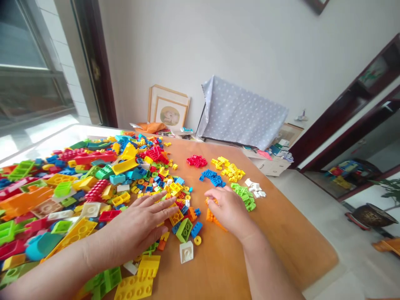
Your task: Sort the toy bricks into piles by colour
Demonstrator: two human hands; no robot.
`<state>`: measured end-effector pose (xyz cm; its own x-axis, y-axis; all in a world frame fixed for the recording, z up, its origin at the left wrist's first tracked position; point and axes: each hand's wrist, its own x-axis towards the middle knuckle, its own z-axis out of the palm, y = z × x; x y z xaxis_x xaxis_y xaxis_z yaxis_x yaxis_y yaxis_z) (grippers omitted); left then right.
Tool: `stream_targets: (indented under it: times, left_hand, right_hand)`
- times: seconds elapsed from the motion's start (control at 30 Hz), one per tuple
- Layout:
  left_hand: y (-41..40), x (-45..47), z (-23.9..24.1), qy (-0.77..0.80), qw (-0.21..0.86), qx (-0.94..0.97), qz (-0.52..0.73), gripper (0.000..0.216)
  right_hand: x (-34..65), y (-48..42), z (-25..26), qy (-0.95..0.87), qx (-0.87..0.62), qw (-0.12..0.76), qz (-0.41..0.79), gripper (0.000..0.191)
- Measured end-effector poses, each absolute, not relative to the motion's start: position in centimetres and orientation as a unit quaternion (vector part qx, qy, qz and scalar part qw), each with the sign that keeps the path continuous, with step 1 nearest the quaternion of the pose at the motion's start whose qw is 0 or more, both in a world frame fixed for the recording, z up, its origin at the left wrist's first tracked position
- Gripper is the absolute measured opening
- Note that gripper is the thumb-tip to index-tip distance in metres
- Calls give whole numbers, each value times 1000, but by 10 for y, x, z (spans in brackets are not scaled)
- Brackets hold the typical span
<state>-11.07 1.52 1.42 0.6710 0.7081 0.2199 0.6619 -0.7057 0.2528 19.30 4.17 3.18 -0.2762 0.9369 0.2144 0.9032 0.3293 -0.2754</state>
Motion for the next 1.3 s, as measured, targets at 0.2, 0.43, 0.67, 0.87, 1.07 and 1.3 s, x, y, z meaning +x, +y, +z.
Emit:
stream_targets:
  times: [0.2, 0.43, 0.67, 0.87, 1.07, 1.3]
  left_hand:
    - [16, -110, 14, 395, 68, 904, 148, 39]
    - [17, -110, 21, 393, 79, 899, 175, 27]
    - [20, -111, 17, 393, 106, 896, 178, 21]
    - [20, -110, 14, 408, 87, 896, 150, 19]
    - [21, -110, 9, 442, 90, 883, 129, 16]
    - [24, -115, 1, 469, 78, 867, 150, 32]
  right_hand:
    - [171, 32, 30, -850, -525, 46, 5, 30]
    - [169, 48, 25, -865, -501, 11, 5, 11]
    - [192, 114, 27, -800, -598, 43, -30, 15]
    - [205, 146, 30, -761, -643, 74, -50, 24]
    - [223, 117, 36, -778, -593, 206, 12, 31]
    - [219, 67, 31, -762, -577, 277, 99, 34]
